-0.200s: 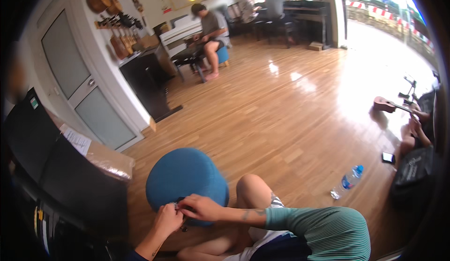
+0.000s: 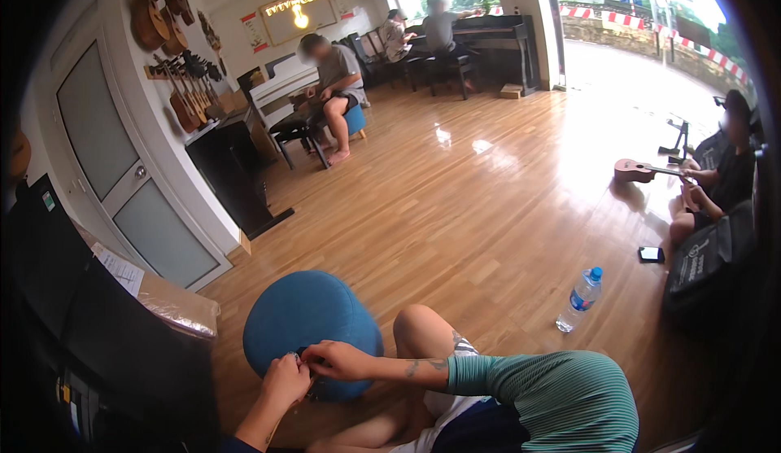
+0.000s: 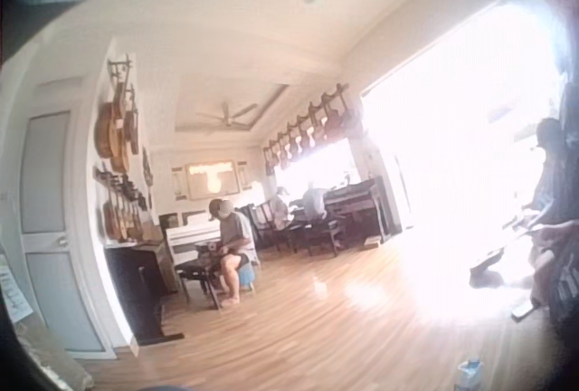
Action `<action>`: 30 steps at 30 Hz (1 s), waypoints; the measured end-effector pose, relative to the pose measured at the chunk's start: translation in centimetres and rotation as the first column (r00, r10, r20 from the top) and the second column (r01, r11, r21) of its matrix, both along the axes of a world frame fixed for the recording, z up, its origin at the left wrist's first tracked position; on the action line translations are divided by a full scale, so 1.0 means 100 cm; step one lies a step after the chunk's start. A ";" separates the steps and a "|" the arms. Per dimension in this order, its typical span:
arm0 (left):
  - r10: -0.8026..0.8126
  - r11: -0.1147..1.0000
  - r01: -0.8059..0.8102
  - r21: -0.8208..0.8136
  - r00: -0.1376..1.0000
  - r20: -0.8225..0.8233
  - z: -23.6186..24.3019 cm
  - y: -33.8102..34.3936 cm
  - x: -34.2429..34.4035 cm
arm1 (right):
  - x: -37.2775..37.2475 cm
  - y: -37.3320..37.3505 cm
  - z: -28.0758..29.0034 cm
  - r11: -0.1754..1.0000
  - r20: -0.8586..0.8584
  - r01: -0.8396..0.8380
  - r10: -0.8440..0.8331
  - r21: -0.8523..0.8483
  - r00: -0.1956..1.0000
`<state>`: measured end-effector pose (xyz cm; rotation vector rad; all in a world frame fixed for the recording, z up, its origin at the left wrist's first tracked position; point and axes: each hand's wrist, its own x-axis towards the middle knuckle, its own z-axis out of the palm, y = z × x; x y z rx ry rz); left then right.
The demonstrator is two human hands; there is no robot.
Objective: The person is stringing an acoustic guitar by hand. They thread a new string through the tuning post on the headstock, pull it taut, and wind it around the post to secure it. The process involves precise manipulation of the string and tuning pegs.
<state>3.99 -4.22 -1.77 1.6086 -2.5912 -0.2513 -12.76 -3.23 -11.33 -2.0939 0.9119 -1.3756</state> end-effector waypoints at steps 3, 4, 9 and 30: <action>-0.008 0.999 0.011 -0.040 0.996 0.087 -0.008 0.000 0.000 | 0.002 0.000 -0.013 0.997 0.047 0.046 -0.043 -0.054 0.998; -0.001 0.998 0.009 -0.070 0.993 0.117 -0.008 0.004 0.000 | 0.005 -0.001 -0.016 0.998 0.097 0.027 -0.022 -0.048 0.995; 0.009 0.992 0.020 -0.122 0.972 0.235 -0.005 0.013 -0.005 | 0.009 -0.007 -0.024 1.000 0.185 -0.005 0.007 -0.008 0.983; 0.030 0.992 -0.019 -0.129 0.996 0.089 -0.006 0.012 -0.014 | 0.005 -0.007 -0.039 0.999 0.260 -0.007 0.017 -0.039 0.966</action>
